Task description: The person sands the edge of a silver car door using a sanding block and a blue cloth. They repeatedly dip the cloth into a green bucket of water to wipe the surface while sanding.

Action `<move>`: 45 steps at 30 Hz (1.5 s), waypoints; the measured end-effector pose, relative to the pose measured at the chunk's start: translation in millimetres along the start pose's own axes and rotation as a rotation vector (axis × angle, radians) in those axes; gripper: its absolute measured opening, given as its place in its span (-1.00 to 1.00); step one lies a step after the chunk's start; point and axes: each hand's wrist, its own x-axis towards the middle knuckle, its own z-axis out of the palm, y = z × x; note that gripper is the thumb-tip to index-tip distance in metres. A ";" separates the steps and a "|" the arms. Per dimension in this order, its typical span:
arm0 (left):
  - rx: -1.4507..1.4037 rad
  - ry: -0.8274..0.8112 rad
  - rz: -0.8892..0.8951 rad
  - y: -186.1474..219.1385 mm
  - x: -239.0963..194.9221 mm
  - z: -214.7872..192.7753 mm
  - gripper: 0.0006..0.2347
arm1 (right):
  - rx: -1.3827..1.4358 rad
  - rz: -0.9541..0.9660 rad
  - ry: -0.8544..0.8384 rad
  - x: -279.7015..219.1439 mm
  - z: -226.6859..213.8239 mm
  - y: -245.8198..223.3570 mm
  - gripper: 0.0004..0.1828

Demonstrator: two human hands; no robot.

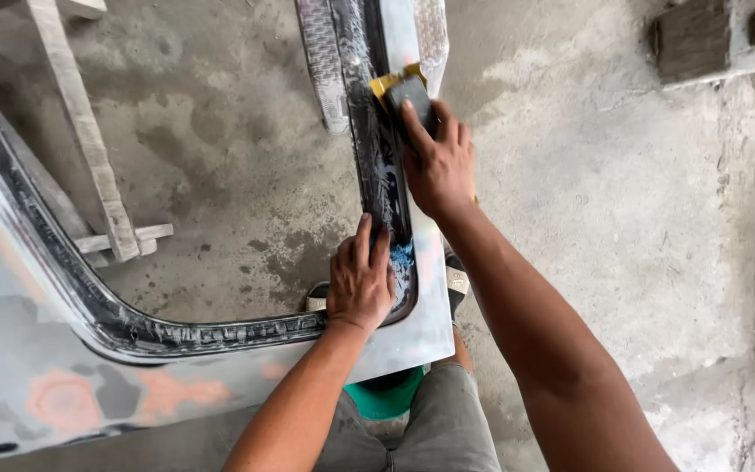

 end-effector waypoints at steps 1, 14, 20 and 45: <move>0.002 -0.003 -0.007 -0.9 -4.1 -1.6 -0.46 | 0.004 -0.003 -0.006 -22.7 -0.2 -1.5 -0.35; -0.018 -0.013 -0.012 0.0 -2.2 -6.0 -0.50 | -0.009 -0.009 -0.094 -69.3 8.3 1.7 -0.37; -0.011 -0.006 -0.002 3.0 -4.4 -4.7 -0.50 | -0.026 -0.040 -0.081 -18.9 -3.9 8.2 -0.34; -0.005 0.025 -0.005 -0.3 1.1 1.0 -0.51 | 0.013 0.009 -0.108 -203.0 -7.3 10.2 -0.38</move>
